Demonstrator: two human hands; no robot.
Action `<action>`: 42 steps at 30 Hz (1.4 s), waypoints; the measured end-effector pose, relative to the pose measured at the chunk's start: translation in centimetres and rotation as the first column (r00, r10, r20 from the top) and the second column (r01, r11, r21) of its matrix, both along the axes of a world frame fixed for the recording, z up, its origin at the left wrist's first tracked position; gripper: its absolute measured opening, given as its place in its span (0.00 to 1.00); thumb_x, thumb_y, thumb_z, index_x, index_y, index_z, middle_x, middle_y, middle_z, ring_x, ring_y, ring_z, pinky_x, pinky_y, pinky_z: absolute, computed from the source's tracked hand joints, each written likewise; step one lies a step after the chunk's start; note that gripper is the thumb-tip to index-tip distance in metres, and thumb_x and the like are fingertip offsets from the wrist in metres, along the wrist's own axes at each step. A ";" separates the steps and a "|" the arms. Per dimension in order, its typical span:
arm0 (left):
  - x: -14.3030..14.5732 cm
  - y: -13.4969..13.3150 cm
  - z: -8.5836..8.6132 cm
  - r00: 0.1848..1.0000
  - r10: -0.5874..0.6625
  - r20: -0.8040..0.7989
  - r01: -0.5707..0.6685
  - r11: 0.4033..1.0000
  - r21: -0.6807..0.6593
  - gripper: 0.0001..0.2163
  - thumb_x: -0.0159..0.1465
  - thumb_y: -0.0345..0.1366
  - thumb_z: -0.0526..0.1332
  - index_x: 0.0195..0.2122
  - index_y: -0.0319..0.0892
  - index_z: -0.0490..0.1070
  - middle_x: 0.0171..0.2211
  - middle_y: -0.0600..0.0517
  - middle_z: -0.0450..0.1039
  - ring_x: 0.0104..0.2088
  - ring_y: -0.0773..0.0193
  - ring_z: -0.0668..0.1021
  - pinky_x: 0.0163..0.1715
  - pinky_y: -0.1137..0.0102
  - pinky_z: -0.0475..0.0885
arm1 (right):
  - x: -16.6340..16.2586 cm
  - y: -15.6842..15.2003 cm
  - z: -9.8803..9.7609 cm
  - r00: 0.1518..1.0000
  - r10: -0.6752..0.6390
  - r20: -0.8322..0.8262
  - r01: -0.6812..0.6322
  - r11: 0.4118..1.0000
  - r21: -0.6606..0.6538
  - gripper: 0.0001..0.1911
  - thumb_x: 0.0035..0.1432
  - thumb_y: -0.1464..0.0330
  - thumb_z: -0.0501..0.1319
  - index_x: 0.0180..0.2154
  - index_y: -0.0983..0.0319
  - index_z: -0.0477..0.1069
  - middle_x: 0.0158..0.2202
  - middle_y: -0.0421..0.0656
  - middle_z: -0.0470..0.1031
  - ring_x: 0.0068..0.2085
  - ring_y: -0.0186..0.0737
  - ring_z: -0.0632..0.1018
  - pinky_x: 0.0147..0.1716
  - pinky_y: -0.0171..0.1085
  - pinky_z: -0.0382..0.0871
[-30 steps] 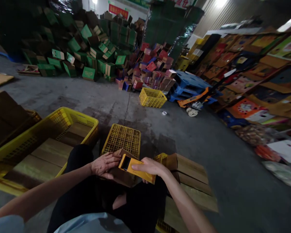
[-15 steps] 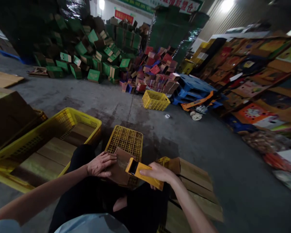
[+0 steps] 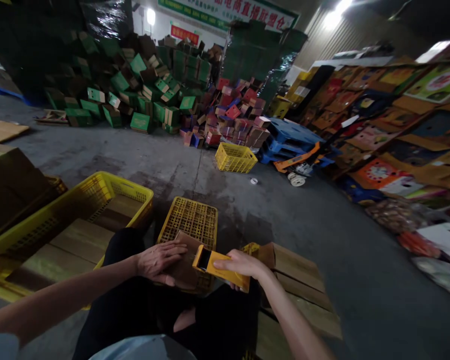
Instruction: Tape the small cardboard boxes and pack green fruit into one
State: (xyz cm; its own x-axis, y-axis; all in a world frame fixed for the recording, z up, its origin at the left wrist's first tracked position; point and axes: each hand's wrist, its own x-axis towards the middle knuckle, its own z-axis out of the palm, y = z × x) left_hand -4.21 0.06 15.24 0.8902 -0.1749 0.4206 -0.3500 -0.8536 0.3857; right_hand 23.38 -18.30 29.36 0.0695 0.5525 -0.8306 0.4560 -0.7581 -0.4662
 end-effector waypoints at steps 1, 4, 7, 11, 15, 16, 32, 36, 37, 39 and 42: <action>0.3 -0.2 0.2 1.000 -0.005 -0.002 0.005 1.000 -0.008 0.35 0.67 0.60 0.58 0.66 0.40 0.60 0.65 0.36 0.66 0.66 0.46 0.68 0.68 0.53 0.57 | 0.1 -0.1 -0.1 1.000 -0.004 -0.006 0.004 1.000 -0.009 0.27 0.58 0.44 0.63 0.31 0.62 0.72 0.21 0.42 0.78 0.21 0.39 0.79 0.19 0.31 0.70; 0.8 -0.6 0.6 0.998 0.022 -0.052 -0.022 1.000 0.006 0.40 0.65 0.64 0.57 0.70 0.42 0.56 0.65 0.37 0.66 0.64 0.46 0.69 0.66 0.55 0.61 | 0.3 -0.3 -0.4 0.999 -0.031 -0.035 0.030 0.999 -0.021 0.26 0.58 0.45 0.64 0.32 0.63 0.72 0.20 0.41 0.77 0.21 0.39 0.79 0.20 0.31 0.70; 1.0 -0.6 0.9 0.991 0.040 -0.125 -0.034 0.998 0.049 0.43 0.64 0.65 0.56 0.73 0.46 0.50 0.68 0.39 0.62 0.65 0.44 0.68 0.67 0.55 0.58 | 0.6 -0.4 -0.7 1.000 -0.022 -0.017 0.022 1.000 -0.014 0.26 0.56 0.45 0.66 0.33 0.63 0.73 0.21 0.42 0.78 0.23 0.40 0.80 0.21 0.30 0.70; 1.0 -0.1 1.1 0.981 -0.050 -0.187 0.062 0.996 0.056 0.42 0.68 0.61 0.55 0.75 0.46 0.43 0.73 0.43 0.51 0.71 0.47 0.58 0.70 0.55 0.48 | 1.0 -0.3 -1.1 1.000 0.021 0.017 -0.021 1.000 0.008 0.27 0.55 0.44 0.66 0.32 0.64 0.73 0.22 0.43 0.79 0.24 0.41 0.81 0.22 0.30 0.69; 0.9 0.6 1.3 0.977 -0.078 -0.200 0.090 0.995 0.047 0.41 0.68 0.60 0.57 0.75 0.48 0.42 0.74 0.45 0.47 0.72 0.49 0.55 0.71 0.55 0.46 | 1.0 -0.1 -1.7 0.998 0.057 -0.034 -0.055 0.998 0.032 0.28 0.56 0.43 0.63 0.32 0.64 0.74 0.22 0.44 0.79 0.23 0.40 0.81 0.21 0.30 0.69; 0.8 0.8 1.3 0.975 -0.083 -0.205 0.094 0.995 0.045 0.41 0.68 0.59 0.58 0.75 0.48 0.43 0.74 0.46 0.47 0.72 0.49 0.54 0.71 0.55 0.46 | 1.0 0.0 -1.8 0.997 0.059 -0.045 -0.058 0.998 0.035 0.28 0.56 0.43 0.63 0.32 0.63 0.74 0.22 0.44 0.79 0.23 0.40 0.80 0.21 0.30 0.69; 2.8 -1.5 1.2 0.979 -0.084 -0.187 0.091 0.996 0.025 0.46 0.66 0.59 0.60 0.75 0.37 0.39 0.73 0.37 0.45 0.73 0.46 0.52 0.71 0.53 0.50 | 1.2 -0.3 -2.5 0.996 -0.002 -0.094 0.004 1.000 0.015 0.24 0.60 0.47 0.62 0.30 0.62 0.72 0.20 0.43 0.78 0.21 0.39 0.79 0.21 0.32 0.72; 2.7 -1.2 1.0 0.977 -0.066 -0.203 0.075 0.997 0.034 0.47 0.67 0.58 0.60 0.75 0.39 0.37 0.73 0.37 0.45 0.73 0.46 0.52 0.71 0.53 0.50 | 1.5 -0.3 -2.9 0.993 0.011 -0.114 -0.008 1.000 0.024 0.24 0.60 0.48 0.62 0.32 0.63 0.73 0.22 0.44 0.79 0.22 0.39 0.80 0.22 0.31 0.72; 2.7 -1.1 1.1 0.978 -0.061 -0.201 0.069 0.997 0.031 0.47 0.67 0.58 0.60 0.75 0.39 0.37 0.73 0.38 0.45 0.73 0.46 0.53 0.71 0.53 0.50 | 1.5 -0.3 -3.0 0.992 0.015 -0.124 -0.012 1.000 0.029 0.24 0.61 0.47 0.61 0.32 0.63 0.73 0.23 0.44 0.80 0.23 0.40 0.80 0.22 0.31 0.72; 2.7 -1.1 1.2 0.980 -0.057 -0.189 0.061 0.998 0.017 0.46 0.67 0.58 0.59 0.75 0.40 0.37 0.73 0.38 0.45 0.72 0.46 0.54 0.71 0.54 0.51 | 1.5 -0.3 -3.1 0.991 0.015 -0.136 -0.010 0.999 0.039 0.24 0.61 0.47 0.61 0.32 0.63 0.73 0.24 0.45 0.80 0.24 0.40 0.81 0.22 0.31 0.72; 2.8 -1.2 1.4 0.980 -0.059 -0.188 0.060 0.998 -0.001 0.45 0.68 0.58 0.58 0.75 0.41 0.37 0.73 0.40 0.45 0.72 0.47 0.54 0.71 0.55 0.51 | 1.7 -0.6 -3.0 0.992 -0.004 -0.123 0.008 1.000 0.030 0.25 0.60 0.46 0.61 0.34 0.63 0.73 0.24 0.45 0.80 0.24 0.41 0.81 0.22 0.31 0.72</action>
